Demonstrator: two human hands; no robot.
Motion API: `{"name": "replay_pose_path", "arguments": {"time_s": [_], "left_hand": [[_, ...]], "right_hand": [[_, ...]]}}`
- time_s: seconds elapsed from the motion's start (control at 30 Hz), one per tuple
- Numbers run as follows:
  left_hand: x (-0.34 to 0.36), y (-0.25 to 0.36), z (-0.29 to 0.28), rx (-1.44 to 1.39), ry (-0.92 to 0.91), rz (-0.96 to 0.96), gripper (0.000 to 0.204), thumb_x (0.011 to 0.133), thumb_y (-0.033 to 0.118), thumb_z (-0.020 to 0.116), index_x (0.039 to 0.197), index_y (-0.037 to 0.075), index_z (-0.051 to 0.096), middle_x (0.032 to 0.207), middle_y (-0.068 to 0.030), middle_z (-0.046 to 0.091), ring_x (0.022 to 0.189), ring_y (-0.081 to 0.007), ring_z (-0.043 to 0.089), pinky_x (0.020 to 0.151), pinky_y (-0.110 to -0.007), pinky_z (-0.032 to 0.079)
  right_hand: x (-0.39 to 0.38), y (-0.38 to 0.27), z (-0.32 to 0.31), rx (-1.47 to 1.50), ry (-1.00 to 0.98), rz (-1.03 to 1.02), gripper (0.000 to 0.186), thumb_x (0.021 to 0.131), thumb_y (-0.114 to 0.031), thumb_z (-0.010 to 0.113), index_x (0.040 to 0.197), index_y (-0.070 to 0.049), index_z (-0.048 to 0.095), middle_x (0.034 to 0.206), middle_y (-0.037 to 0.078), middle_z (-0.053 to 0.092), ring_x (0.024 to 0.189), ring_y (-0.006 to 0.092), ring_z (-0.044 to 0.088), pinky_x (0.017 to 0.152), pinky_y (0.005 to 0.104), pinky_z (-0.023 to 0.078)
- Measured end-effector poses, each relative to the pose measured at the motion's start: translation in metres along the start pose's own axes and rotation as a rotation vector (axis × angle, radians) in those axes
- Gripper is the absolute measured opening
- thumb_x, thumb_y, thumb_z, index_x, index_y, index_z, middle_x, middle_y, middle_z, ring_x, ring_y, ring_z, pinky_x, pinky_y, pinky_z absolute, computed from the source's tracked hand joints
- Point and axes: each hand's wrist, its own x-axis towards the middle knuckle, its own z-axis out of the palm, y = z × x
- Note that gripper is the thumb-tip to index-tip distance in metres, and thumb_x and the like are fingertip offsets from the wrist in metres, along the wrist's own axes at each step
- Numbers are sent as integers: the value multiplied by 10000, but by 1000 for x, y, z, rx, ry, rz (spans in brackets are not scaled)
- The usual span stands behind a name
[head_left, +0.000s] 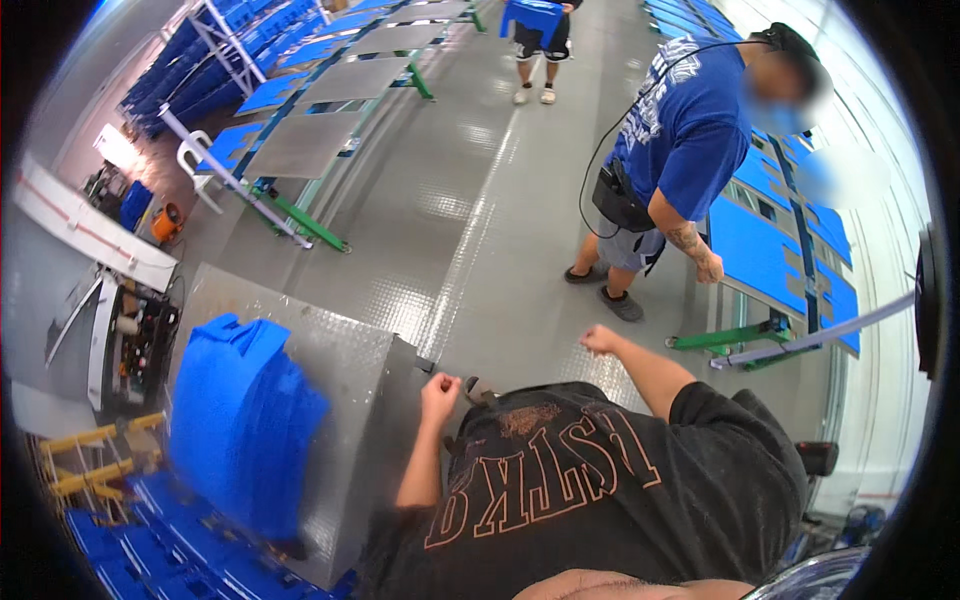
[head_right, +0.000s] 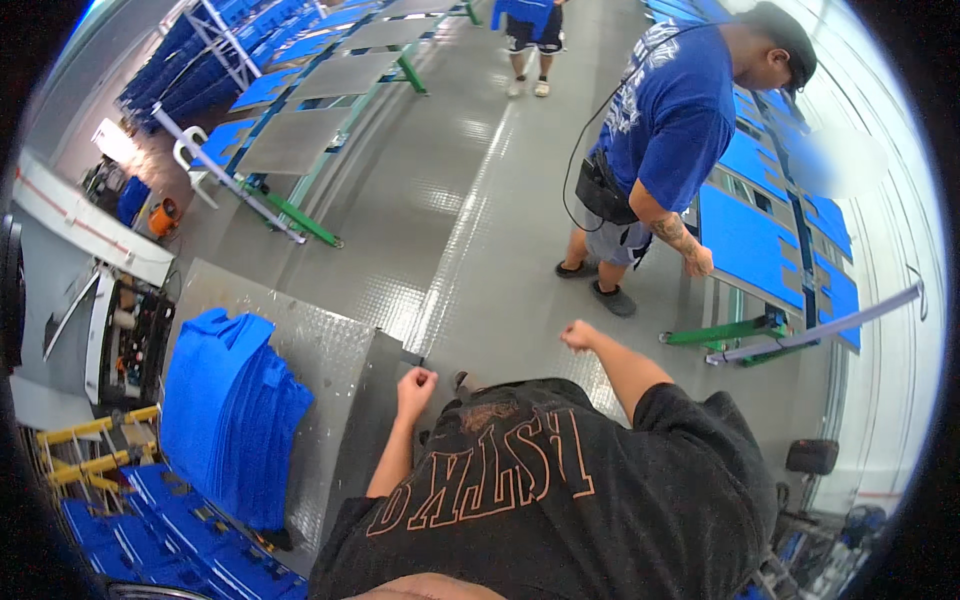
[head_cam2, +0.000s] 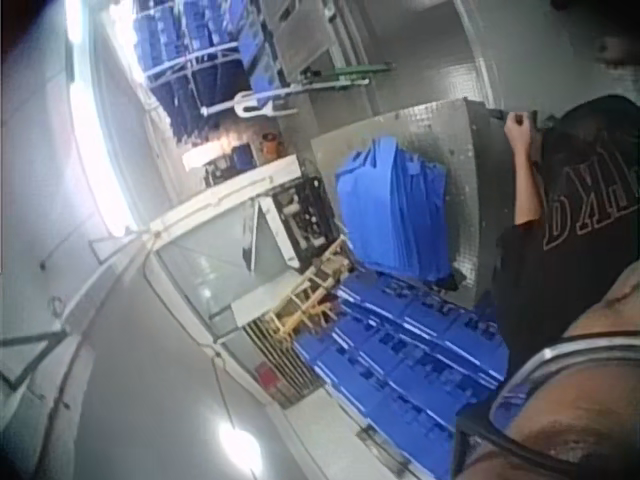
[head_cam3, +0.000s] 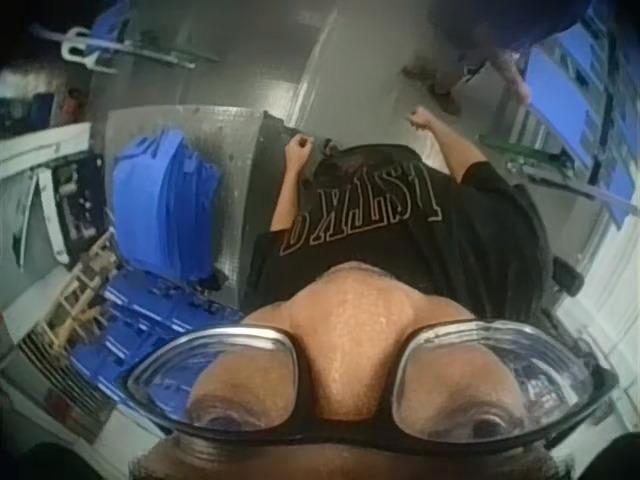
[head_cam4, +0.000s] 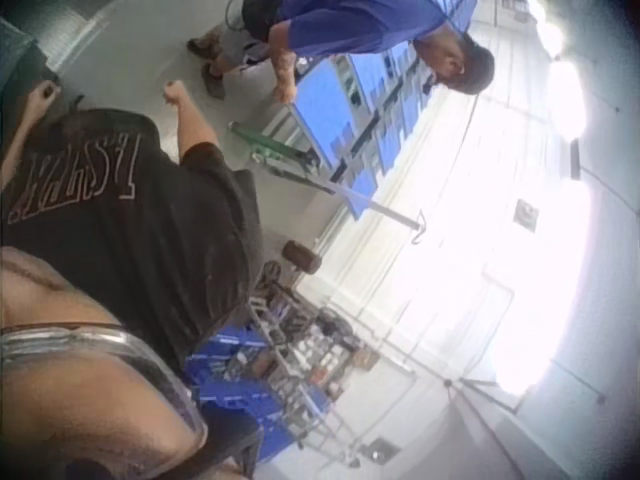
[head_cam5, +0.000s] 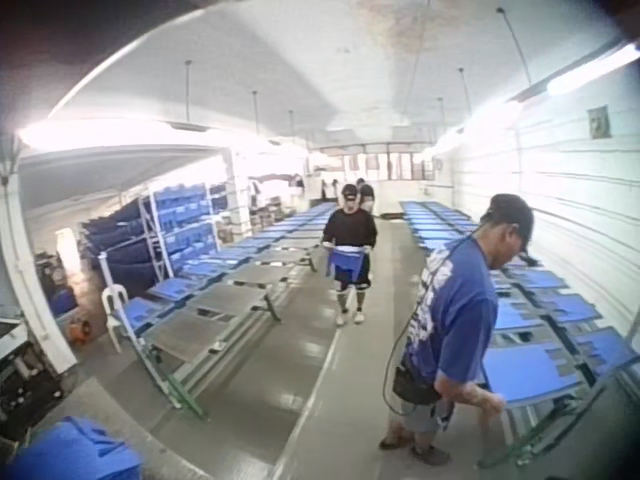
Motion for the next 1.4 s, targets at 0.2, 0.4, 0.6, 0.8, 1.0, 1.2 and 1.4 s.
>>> {"name": "replay_pose_path", "arguments": {"time_s": [0.2,0.4,0.6,0.8,1.0,1.2,1.4], "left_hand": [[131,43,-47,127,-29,61,209,880,195,679,869,-12,651,699,-66,653,644,-115,577,631,-300,485],[204,59,-45,-8,-62,172,214,895,219,666,902,5,661,722,-82,664,667,-138,612,645,-304,494],[302,122,-62,37,-32,199,209,907,213,656,875,6,650,690,-61,645,649,-117,593,621,-292,483],[427,215,-71,68,51,310,193,898,201,669,863,13,648,668,-34,599,611,-92,528,591,-267,450],[577,287,-66,50,75,440,219,917,205,666,1025,17,638,859,-20,667,783,-83,595,730,-255,492],[682,291,-74,43,175,278,430,940,254,611,1302,32,538,1215,-126,624,1107,-208,601,968,-321,445],[713,280,-88,-360,10,28,467,888,322,544,1259,39,583,1241,-96,595,1191,-219,503,1025,-377,324]], "right_hand": [[47,-115,-61,602,202,-185,270,930,-301,616,1028,-53,659,792,43,643,593,143,594,490,285,459],[48,-241,-142,760,275,-370,315,943,-350,608,1073,-65,638,902,38,655,683,124,606,591,258,472],[95,-346,-264,831,430,-536,306,955,-318,585,1125,-70,645,921,34,660,738,114,604,645,271,484],[180,-402,-375,892,585,-579,354,941,-286,595,1205,-53,629,964,56,675,785,108,596,659,267,484],[272,-429,-433,755,767,-441,653,885,-267,645,1405,52,413,1370,211,537,1291,289,497,1053,361,392],[268,-458,-398,782,505,-541,554,905,-286,648,1327,46,508,1265,144,600,1204,207,516,1020,331,384],[236,-478,-371,904,533,-604,402,956,-350,603,1175,-15,637,1077,9,643,1010,111,540,906,302,403]]}}
